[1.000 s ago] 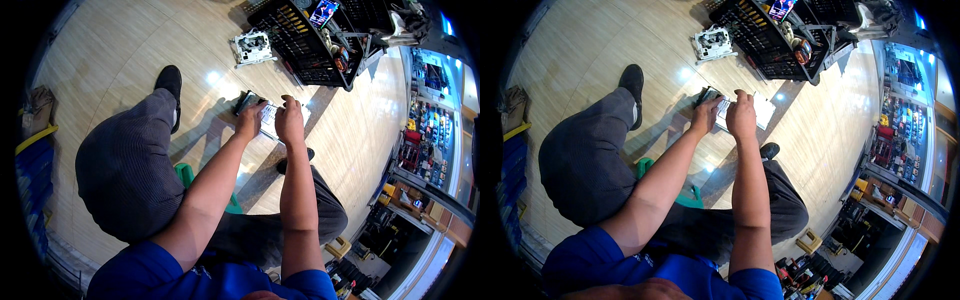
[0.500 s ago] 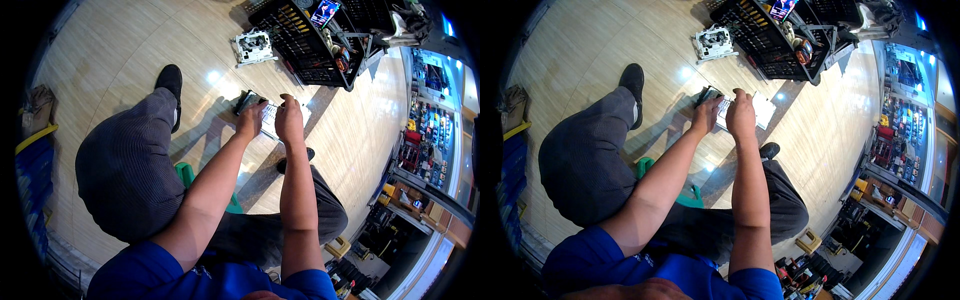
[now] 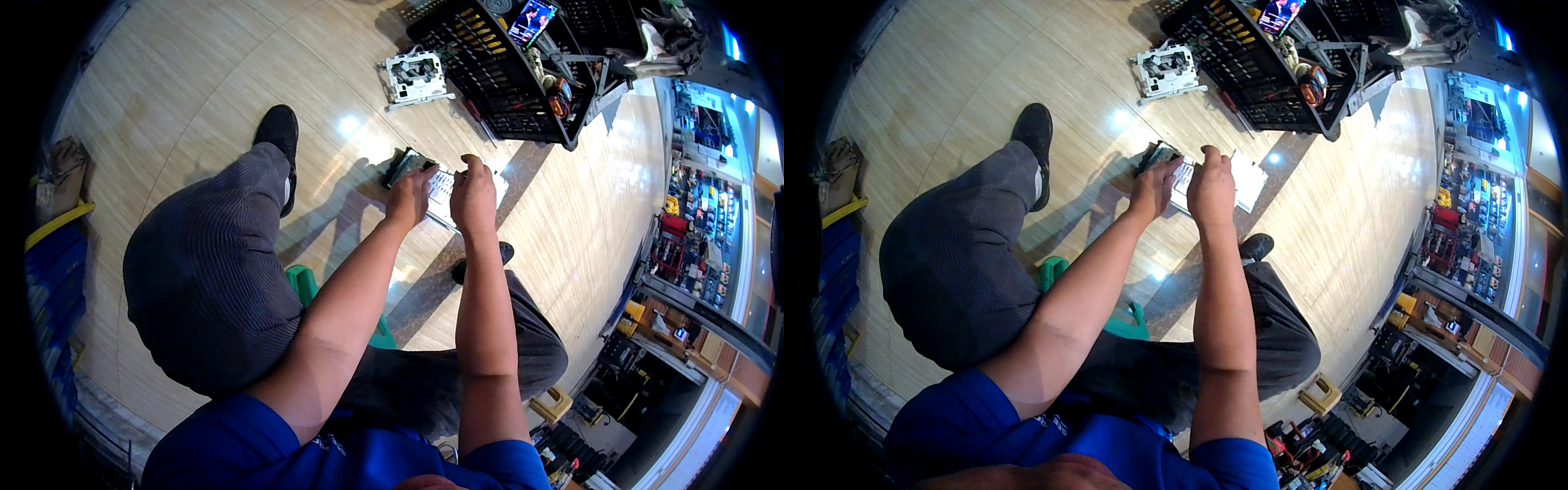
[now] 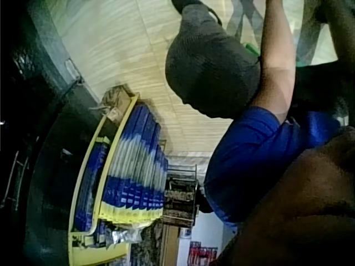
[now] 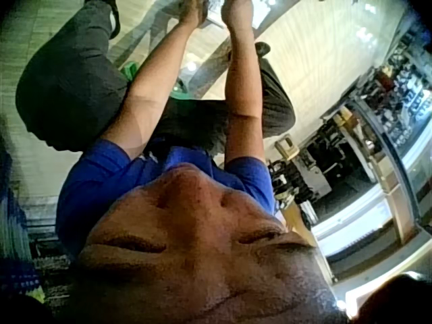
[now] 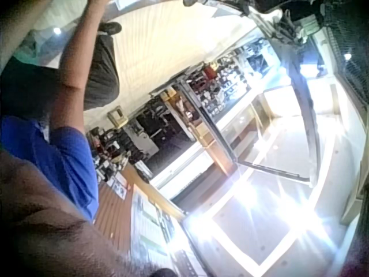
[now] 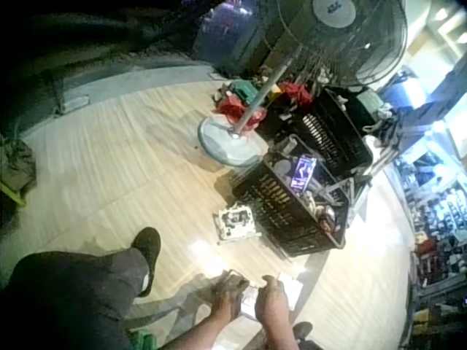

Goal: The person is repairing a car audio unit by manipulating internal wiring and electronic components by hand while sitting on a stool.

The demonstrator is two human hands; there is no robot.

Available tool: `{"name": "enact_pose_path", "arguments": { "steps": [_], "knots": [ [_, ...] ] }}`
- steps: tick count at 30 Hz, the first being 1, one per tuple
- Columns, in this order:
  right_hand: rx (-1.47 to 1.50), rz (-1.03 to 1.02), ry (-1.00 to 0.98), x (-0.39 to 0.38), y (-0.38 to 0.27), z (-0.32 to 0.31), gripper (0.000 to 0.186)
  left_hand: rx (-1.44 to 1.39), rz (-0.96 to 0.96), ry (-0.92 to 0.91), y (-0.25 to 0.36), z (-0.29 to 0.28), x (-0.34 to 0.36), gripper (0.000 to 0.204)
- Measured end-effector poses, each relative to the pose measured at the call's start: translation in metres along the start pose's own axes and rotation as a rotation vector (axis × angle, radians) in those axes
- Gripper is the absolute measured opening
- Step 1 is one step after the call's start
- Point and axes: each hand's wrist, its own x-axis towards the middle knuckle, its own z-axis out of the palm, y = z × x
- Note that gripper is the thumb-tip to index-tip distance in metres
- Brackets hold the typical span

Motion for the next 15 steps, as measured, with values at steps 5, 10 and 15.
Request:
{"name": "enact_pose_path", "arguments": {
  "steps": [5,10,15],
  "knots": [
    [-0.039,0.117,-0.028,0.004,0.0,-0.001,0.03,-0.028,0.056,0.01,0.001,0.0,0.0,0.04],
    [0.049,0.024,-0.025,0.001,0.007,-0.001,0.027,-0.026,0.024,0.0,0.0,0.002,-0.002,0.04],
    [-0.015,0.05,-0.007,0.001,-0.003,-0.001,0.026,-0.078,0.034,0.034,-0.008,0.005,0.0,0.039]
  ]
}}
